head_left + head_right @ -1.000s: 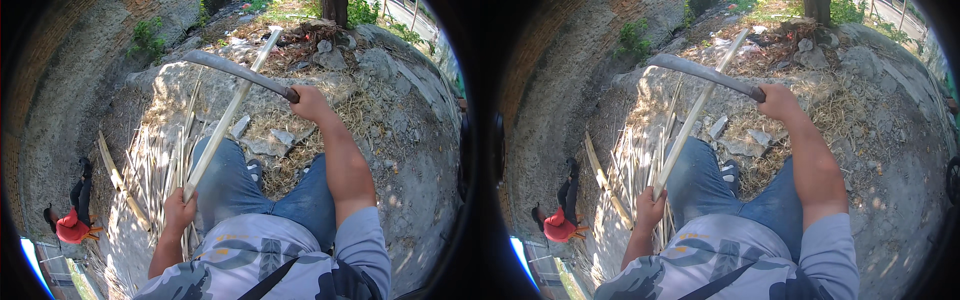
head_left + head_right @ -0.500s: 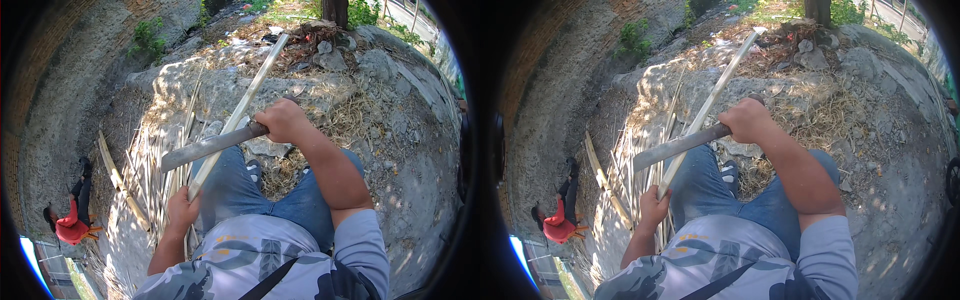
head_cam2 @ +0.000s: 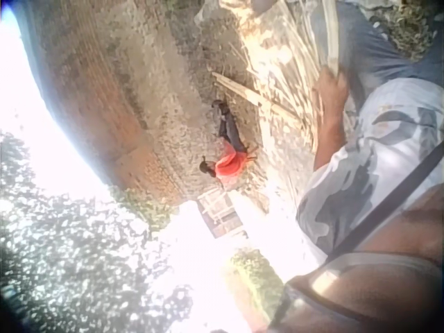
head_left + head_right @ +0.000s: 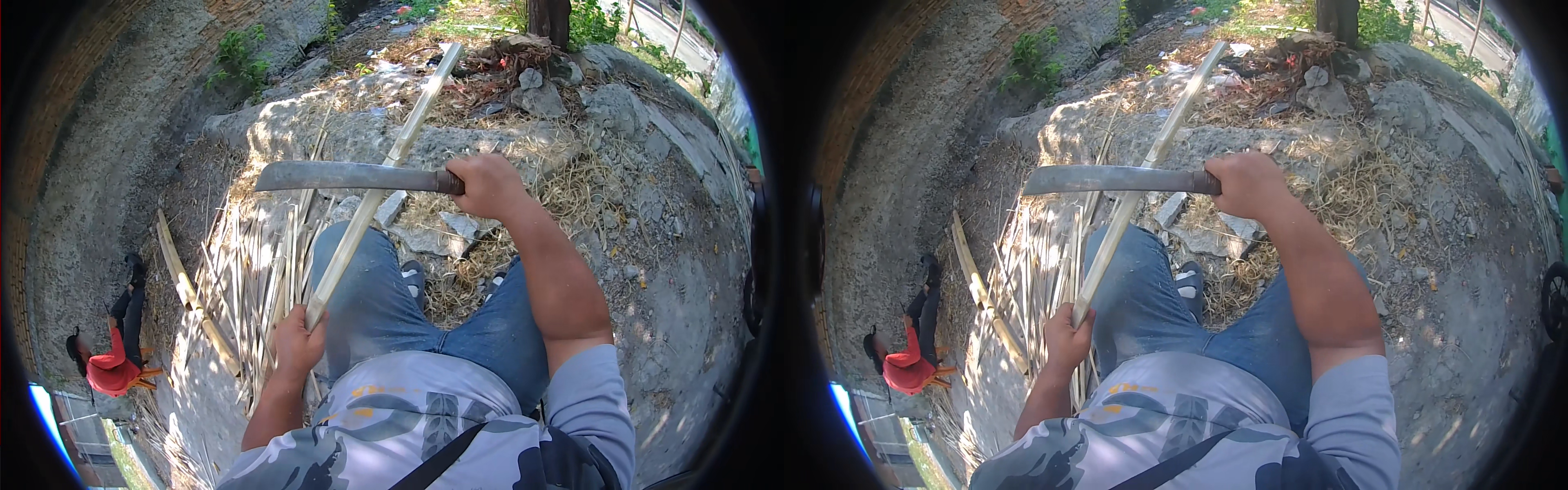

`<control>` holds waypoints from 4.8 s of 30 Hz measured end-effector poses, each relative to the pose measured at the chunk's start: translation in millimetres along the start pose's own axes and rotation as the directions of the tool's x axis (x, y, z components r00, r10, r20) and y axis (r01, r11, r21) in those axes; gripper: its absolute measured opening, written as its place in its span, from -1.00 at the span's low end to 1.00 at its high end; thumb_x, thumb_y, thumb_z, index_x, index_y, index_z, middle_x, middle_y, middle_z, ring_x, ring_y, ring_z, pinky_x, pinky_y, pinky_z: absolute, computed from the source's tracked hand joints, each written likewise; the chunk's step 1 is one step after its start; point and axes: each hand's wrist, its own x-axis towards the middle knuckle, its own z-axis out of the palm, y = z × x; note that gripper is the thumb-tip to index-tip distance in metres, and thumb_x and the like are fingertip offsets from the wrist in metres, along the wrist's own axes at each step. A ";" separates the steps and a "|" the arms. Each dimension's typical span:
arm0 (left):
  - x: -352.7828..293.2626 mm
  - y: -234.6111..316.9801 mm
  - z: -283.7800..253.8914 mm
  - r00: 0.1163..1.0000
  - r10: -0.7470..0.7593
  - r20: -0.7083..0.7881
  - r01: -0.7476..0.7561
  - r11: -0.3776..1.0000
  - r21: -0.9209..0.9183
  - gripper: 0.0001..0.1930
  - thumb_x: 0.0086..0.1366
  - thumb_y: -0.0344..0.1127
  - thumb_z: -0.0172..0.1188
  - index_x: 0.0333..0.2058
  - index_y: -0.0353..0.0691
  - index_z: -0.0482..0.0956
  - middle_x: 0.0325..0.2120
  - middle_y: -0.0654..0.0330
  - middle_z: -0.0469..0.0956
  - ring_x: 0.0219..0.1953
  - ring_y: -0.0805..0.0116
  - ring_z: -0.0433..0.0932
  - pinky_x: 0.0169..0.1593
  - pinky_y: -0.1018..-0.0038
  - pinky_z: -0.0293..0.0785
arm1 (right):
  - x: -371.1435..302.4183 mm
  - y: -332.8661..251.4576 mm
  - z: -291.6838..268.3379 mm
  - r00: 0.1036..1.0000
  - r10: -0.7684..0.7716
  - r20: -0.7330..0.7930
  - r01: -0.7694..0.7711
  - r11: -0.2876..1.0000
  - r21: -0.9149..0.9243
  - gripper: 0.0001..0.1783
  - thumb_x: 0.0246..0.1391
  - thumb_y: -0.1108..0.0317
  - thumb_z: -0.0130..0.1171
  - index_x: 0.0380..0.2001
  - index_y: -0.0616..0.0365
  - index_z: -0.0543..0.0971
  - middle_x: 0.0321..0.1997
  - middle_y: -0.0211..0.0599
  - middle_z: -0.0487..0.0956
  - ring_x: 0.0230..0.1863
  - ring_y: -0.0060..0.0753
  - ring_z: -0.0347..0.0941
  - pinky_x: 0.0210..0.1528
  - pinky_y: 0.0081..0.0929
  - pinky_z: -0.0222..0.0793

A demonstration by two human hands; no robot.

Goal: The person scrapes a bamboo strip using a machete, places it onto the pile, selects another bamboo strip, and splits it lengthwise using the machete.

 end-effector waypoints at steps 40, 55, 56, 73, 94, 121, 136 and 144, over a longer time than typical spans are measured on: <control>-3.9 -41.9 -19.7 0.998 0.055 -0.032 -0.050 0.988 0.143 -0.64 0.21 -0.10 0.44 -0.43 -0.31 0.59 -0.60 -0.09 0.57 -0.53 -0.12 0.59 -0.41 0.17 0.47 | 0.7 33.2 14.0 0.960 0.278 0.040 -0.280 0.958 0.067 -0.78 -0.07 0.24 0.31 -0.30 -0.02 0.61 -0.33 -0.15 0.66 -0.20 0.05 0.63 -0.10 0.01 0.52; 8.0 -23.8 -19.3 0.999 -0.053 -0.002 0.053 0.998 0.045 -0.67 0.19 -0.13 0.45 -0.37 -0.31 0.61 -0.56 -0.09 0.60 -0.48 -0.11 0.61 -0.35 0.15 0.50 | 4.9 8.5 14.7 0.991 -0.136 -0.012 0.136 0.990 -0.039 -0.77 -0.17 0.26 0.35 -0.35 -0.05 0.61 -0.45 -0.26 0.65 -0.27 -0.03 0.64 -0.13 -0.08 0.49; 6.6 -31.5 -22.3 0.999 -0.052 0.003 0.051 0.998 0.045 -0.67 0.19 -0.13 0.45 -0.37 -0.31 0.61 -0.56 -0.09 0.60 -0.48 -0.11 0.61 -0.35 0.15 0.50 | 4.1 30.2 14.8 0.997 0.066 -0.049 -0.062 0.995 0.074 -0.77 -0.16 0.27 0.35 -0.36 -0.02 0.60 -0.46 -0.21 0.64 -0.27 0.02 0.63 -0.15 -0.05 0.50; 6.1 -32.1 1.8 0.999 -0.025 -0.029 0.024 0.999 -0.035 -0.69 0.22 -0.16 0.43 -0.40 -0.31 0.59 -0.60 -0.05 0.58 -0.55 -0.01 0.60 -0.40 0.24 0.47 | 6.3 -27.9 31.7 0.967 -0.253 0.024 0.254 0.967 -0.025 -0.80 -0.16 0.28 0.31 -0.37 -0.04 0.59 -0.47 -0.29 0.66 -0.32 -0.08 0.65 -0.16 -0.09 0.48; 6.8 -36.3 4.9 0.998 -0.025 -0.054 0.024 1.000 -0.010 -0.63 0.24 -0.13 0.42 -0.48 -0.32 0.53 -0.67 -0.06 0.52 -0.61 -0.01 0.54 -0.45 0.21 0.42 | 0.8 -2.6 20.8 0.997 0.037 0.075 -0.047 0.990 0.133 -0.79 -0.10 0.25 0.30 -0.31 -0.04 0.62 -0.41 -0.22 0.66 -0.25 -0.01 0.65 -0.12 -0.02 0.51; -4.6 -43.7 -8.5 0.998 0.042 -0.053 -0.037 0.996 0.082 -0.70 0.20 -0.19 0.44 -0.43 -0.32 0.59 -0.61 -0.06 0.56 -0.56 -0.06 0.58 -0.41 0.18 0.47 | 2.7 18.6 12.3 0.965 0.246 0.092 -0.249 0.968 0.024 -0.72 -0.06 0.20 0.31 -0.24 -0.02 0.62 -0.28 -0.13 0.67 -0.15 -0.02 0.64 -0.06 -0.03 0.54; 4.4 -41.6 -19.4 0.996 0.074 -0.057 -0.068 0.993 0.098 -0.68 0.18 -0.11 0.44 -0.45 -0.27 0.60 -0.61 -0.07 0.59 -0.52 -0.10 0.62 -0.40 0.17 0.51 | -4.9 65.8 8.1 0.885 0.459 -0.071 -0.438 0.876 0.202 -0.79 -0.13 0.28 0.32 -0.33 -0.04 0.64 -0.35 -0.19 0.68 -0.19 0.01 0.64 -0.12 -0.05 0.54; -2.9 -53.2 -11.8 0.999 0.019 -0.036 -0.015 0.995 0.096 -0.68 0.18 -0.14 0.44 -0.46 -0.29 0.59 -0.61 -0.10 0.59 -0.53 -0.12 0.61 -0.39 0.13 0.50 | -0.8 62.7 11.0 0.901 0.378 0.210 -0.432 0.816 0.385 -0.66 -0.09 0.23 0.35 -0.21 0.12 0.64 -0.28 -0.13 0.66 -0.21 -0.11 0.64 -0.16 -0.15 0.51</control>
